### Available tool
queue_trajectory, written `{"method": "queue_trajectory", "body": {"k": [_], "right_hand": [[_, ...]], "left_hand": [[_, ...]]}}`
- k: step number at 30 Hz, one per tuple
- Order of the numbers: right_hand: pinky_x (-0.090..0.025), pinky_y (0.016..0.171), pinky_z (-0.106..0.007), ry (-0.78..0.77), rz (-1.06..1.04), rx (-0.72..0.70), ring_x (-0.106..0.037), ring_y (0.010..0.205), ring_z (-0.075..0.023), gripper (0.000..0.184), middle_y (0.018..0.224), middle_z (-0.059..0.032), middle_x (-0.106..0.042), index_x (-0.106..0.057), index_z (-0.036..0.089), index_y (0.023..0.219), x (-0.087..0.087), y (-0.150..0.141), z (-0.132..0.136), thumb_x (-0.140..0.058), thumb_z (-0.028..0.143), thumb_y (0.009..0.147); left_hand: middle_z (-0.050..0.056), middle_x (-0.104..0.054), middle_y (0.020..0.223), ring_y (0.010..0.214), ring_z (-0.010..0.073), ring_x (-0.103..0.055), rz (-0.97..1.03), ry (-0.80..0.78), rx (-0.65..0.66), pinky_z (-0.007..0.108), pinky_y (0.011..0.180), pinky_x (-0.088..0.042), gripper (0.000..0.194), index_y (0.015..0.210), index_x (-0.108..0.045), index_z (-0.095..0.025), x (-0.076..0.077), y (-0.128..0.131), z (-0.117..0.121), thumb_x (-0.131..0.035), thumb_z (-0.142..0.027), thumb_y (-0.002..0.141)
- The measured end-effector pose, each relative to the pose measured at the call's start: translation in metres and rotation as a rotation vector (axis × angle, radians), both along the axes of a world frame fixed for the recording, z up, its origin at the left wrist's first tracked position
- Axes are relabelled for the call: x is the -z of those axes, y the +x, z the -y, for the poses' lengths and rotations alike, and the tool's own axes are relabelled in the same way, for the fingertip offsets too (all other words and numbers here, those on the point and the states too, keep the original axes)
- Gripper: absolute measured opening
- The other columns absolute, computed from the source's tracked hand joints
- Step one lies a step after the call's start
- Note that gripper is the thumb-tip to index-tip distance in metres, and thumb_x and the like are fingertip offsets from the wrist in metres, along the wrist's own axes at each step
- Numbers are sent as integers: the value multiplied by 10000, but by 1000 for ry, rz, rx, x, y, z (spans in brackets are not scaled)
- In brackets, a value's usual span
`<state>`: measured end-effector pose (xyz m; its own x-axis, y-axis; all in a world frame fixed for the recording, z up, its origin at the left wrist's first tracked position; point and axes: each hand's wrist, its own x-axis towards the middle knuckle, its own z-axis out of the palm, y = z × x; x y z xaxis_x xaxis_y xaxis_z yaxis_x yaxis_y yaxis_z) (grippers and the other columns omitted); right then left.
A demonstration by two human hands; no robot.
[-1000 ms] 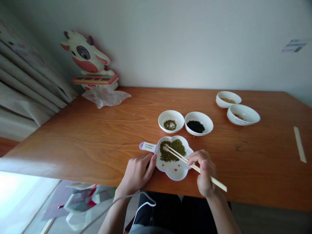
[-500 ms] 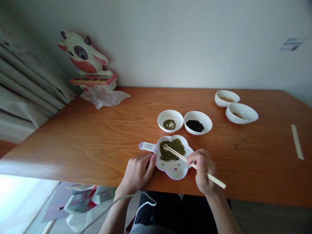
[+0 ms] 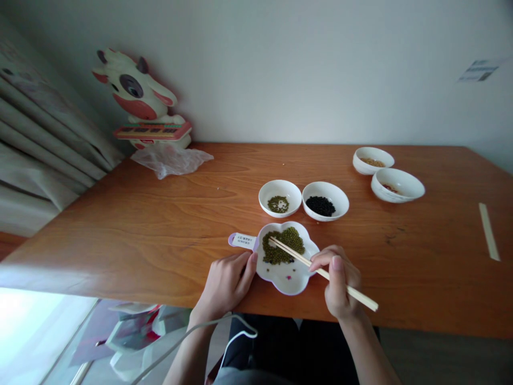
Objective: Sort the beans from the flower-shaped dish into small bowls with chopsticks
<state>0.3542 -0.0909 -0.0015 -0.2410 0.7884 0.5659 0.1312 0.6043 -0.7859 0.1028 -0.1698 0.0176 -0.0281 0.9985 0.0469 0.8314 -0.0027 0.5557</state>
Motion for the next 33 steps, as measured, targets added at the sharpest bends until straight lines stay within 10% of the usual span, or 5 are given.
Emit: {"method": "queue_trajectory", "body": {"k": [33], "right_hand": [[-396, 771, -470, -20, 17, -15, -580, 753, -257, 710, 693, -49, -639, -652, 263, 739, -3, 1, -1, -119, 595, 1071]], "left_hand": [[12, -643, 722, 614, 125, -547, -6, 15, 0, 285, 636, -314, 414, 741, -444, -207, 0, 0, 1, -353, -369, 1111]]}}
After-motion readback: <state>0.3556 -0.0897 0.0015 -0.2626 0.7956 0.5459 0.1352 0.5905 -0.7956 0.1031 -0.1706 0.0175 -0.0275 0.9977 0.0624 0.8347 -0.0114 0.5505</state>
